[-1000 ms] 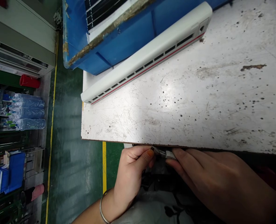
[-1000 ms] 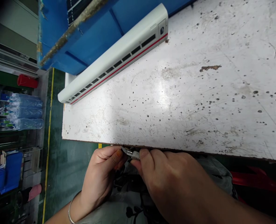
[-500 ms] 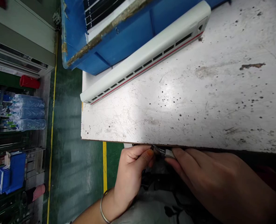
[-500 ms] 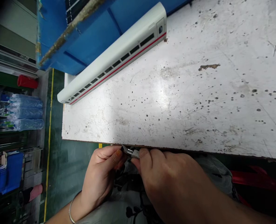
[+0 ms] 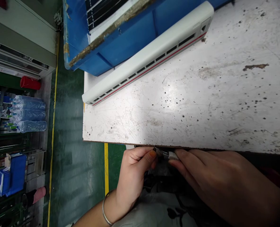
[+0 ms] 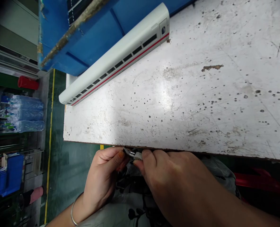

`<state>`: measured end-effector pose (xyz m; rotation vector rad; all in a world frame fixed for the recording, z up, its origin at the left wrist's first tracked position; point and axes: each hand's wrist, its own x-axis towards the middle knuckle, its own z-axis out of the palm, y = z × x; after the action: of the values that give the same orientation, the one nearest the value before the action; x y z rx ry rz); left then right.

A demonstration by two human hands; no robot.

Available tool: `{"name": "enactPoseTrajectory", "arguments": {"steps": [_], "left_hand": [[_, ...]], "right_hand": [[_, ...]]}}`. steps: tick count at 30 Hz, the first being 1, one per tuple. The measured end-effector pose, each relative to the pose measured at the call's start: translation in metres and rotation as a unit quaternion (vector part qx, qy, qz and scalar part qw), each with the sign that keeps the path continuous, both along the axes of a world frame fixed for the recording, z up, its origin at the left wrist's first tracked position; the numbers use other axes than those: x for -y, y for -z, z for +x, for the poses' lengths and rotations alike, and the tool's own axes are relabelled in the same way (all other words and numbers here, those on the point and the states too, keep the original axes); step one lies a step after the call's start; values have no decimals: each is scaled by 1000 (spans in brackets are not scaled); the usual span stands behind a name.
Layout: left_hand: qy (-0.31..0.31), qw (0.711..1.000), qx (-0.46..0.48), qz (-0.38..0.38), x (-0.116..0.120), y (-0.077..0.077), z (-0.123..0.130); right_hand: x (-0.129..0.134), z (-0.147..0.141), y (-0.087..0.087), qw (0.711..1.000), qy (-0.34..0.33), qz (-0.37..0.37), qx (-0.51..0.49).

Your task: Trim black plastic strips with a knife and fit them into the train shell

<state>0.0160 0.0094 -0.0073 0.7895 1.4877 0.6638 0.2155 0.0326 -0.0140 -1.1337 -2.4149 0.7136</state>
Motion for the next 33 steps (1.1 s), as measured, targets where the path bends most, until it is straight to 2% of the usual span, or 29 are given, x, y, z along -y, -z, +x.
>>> {"name": "enactPoseTrajectory", "arguments": {"steps": [3, 9, 14, 18, 23, 27, 33], "left_hand": [[-1, 1000, -2, -3, 0, 0, 0], [-2, 1000, -5, 1, 1, 0, 0], [1, 1000, 5, 5, 0, 0, 1], [1, 1000, 6, 3, -1, -1, 1], [1, 1000, -1, -2, -1, -1, 0], [-2, 1000, 0, -6, -1, -1, 0], [2, 1000, 4, -4, -2, -2, 0]], "right_hand": [[3, -1, 0, 1000, 2, 20, 15], [5, -2, -2, 1000, 12, -16, 21], [0, 3, 0, 1000, -23, -1, -10], [-1, 1, 1, 1000, 0, -25, -8], [0, -3, -1, 1000, -2, -9, -10], [1, -3, -4, 999, 10, -36, 9], [-4, 3, -4, 998, -49, -49, 1]]}}
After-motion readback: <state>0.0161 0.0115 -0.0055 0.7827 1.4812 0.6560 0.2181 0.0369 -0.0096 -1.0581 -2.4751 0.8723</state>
